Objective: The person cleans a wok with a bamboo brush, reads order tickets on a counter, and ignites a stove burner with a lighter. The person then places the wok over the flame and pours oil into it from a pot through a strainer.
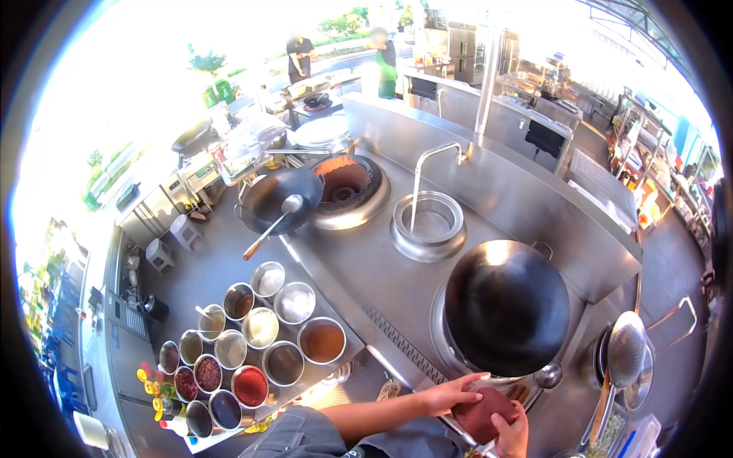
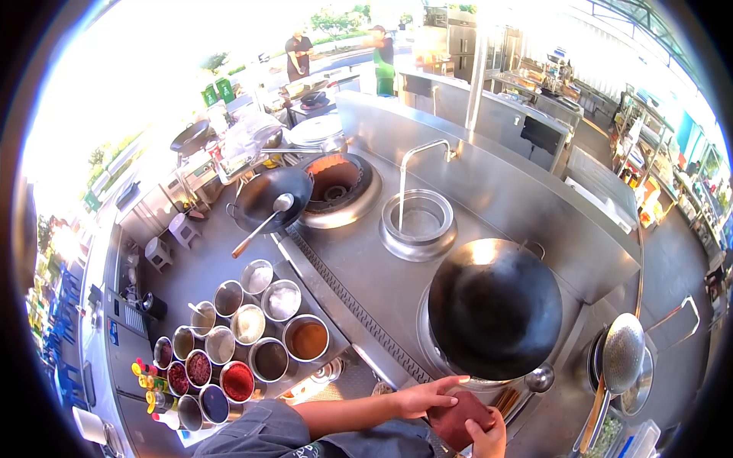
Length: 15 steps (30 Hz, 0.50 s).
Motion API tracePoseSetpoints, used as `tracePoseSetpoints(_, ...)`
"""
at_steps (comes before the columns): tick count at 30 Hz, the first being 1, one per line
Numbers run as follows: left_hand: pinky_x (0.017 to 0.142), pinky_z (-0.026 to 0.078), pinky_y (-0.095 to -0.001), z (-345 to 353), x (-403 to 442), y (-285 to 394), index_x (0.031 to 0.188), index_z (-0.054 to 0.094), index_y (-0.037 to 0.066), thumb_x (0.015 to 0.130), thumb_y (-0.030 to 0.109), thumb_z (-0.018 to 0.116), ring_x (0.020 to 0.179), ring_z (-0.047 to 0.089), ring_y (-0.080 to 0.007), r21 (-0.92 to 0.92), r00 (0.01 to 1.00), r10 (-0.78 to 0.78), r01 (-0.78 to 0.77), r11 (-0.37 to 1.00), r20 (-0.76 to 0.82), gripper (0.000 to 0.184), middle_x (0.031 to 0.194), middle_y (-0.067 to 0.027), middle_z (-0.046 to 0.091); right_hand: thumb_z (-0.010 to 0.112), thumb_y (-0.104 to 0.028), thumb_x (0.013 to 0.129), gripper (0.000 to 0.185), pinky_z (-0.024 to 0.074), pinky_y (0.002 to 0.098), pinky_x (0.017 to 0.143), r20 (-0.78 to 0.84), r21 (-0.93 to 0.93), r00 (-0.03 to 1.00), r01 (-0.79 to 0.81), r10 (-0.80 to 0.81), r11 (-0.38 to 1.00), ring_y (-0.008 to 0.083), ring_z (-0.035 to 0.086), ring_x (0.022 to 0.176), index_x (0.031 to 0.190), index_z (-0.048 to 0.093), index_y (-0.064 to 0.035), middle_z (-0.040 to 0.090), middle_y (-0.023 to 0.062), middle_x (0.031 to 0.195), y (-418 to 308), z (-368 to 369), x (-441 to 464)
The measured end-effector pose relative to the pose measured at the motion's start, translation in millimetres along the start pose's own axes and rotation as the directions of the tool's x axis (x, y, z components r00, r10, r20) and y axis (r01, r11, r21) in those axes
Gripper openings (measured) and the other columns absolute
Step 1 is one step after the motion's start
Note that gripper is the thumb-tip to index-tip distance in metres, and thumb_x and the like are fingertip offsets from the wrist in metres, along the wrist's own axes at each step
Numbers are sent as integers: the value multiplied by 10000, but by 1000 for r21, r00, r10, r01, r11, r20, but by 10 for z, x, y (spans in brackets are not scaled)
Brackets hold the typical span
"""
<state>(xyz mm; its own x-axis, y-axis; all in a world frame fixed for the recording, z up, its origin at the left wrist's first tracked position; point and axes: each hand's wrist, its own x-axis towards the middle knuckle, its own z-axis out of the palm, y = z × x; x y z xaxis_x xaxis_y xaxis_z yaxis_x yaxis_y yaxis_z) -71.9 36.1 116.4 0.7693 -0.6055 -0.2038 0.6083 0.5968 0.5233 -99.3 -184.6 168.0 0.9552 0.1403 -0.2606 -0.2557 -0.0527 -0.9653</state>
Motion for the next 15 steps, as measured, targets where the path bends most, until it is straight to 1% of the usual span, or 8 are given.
tracePoseSetpoints(2, 1097, 385, -357, -15, 24, 6, 1540, 206, 91, 994, 91, 542, 1306, 457, -207, 65, 997, 79, -78, 995, -1, 641, 1437, -97, 445, 711, -314, 904, 459, 480, 310, 888, -190, -21, 980, -71, 66, 997, 193, 595, 996, 1189, 591, 25, 642, 103, 1139, 2, 64, 47)
tracePoseSetpoints(3, 1091, 385, -341, -34, 36, 18, 1502, 277, 75, 979, 39, 523, 1280, 472, -195, 105, 990, 139, -137, 985, -16, 579, 1390, -97, 482, 711, -314, 904, 459, 480, 310, 888, -187, -21, 980, -69, 64, 997, 193, 595, 996, 1189, 591, 25, 642, 103, 1139, -14, 95, 59)
tracePoseSetpoints(5, 1079, 386, -310, -78, 54, 34, 1426, 418, 44, 949, -64, 485, 1228, 503, -171, 187, 966, 256, -245, 951, -39, 493, 1297, -97, 557, 667, -412, 921, 533, 464, 330, 915, -432, -135, 899, -147, 75, 980, 227, 590, 1000, 1195, 600, 40, 647, 121, 1121, -48, 170, 62)
tracePoseSetpoints(6, 1038, 399, -286, -137, 67, 11, 1287, 534, 19, 925, -95, 474, 1184, 514, -149, 358, 961, 276, -246, 901, -34, 384, 1222, -83, 586, 643, -486, 917, 613, 450, 341, 934, -419, -187, 905, -159, 68, 969, 252, 582, 1023, 1228, 595, 40, 643, 135, 1140, -12, 151, 81)
tracePoseSetpoints(10, 1002, 407, -273, -284, 107, -67, 1232, 563, 19, 925, -81, 473, 1154, 522, -135, 432, 925, 358, -378, 818, 132, 336, 1184, -64, 587, 648, -412, 936, 549, 452, 338, 950, -409, -145, 912, -95, 28, 985, 244, 581, 1055, 1258, 590, 29, 626, 135, 1192, 18, 204, 123)
tracePoseSetpoints(12, 974, 426, -278, -314, 69, -76, 1183, 573, 28, 986, 67, 500, 1121, 537, -139, 569, 988, 157, -119, 814, -18, 213, 1176, -65, 589, 630, -302, 964, 438, 449, 346, 979, -339, 103, 939, 98, -58, 990, 241, 579, 1091, 1251, 593, 26, 623, 133, 1211, -30, 275, 124)
tracePoseSetpoints(13, 974, 426, -278, -181, 5, 16, 1183, 573, 28, 986, 67, 500, 1121, 537, -139, 569, 987, 158, -120, 813, -18, 213, 1176, -65, 589, 630, -302, 964, 438, 449, 346, 979, -338, 103, 939, 99, -59, 990, 241, 579, 1091, 1251, 593, 26, 623, 133, 1211, -27, 310, 118)
tracePoseSetpoints(15, 916, 459, -284, 130, -129, 129, 1183, 557, 39, 1028, 269, 502, 1049, 560, -141, 354, 991, -77, 112, 928, -113, 282, 1153, -60, 601, 598, -205, 983, 368, 453, 341, 993, -195, 161, 978, 105, -73, 981, 232, 581, 1114, 1277, 578, 15, 624, 120, 1216, 22, 365, 115)
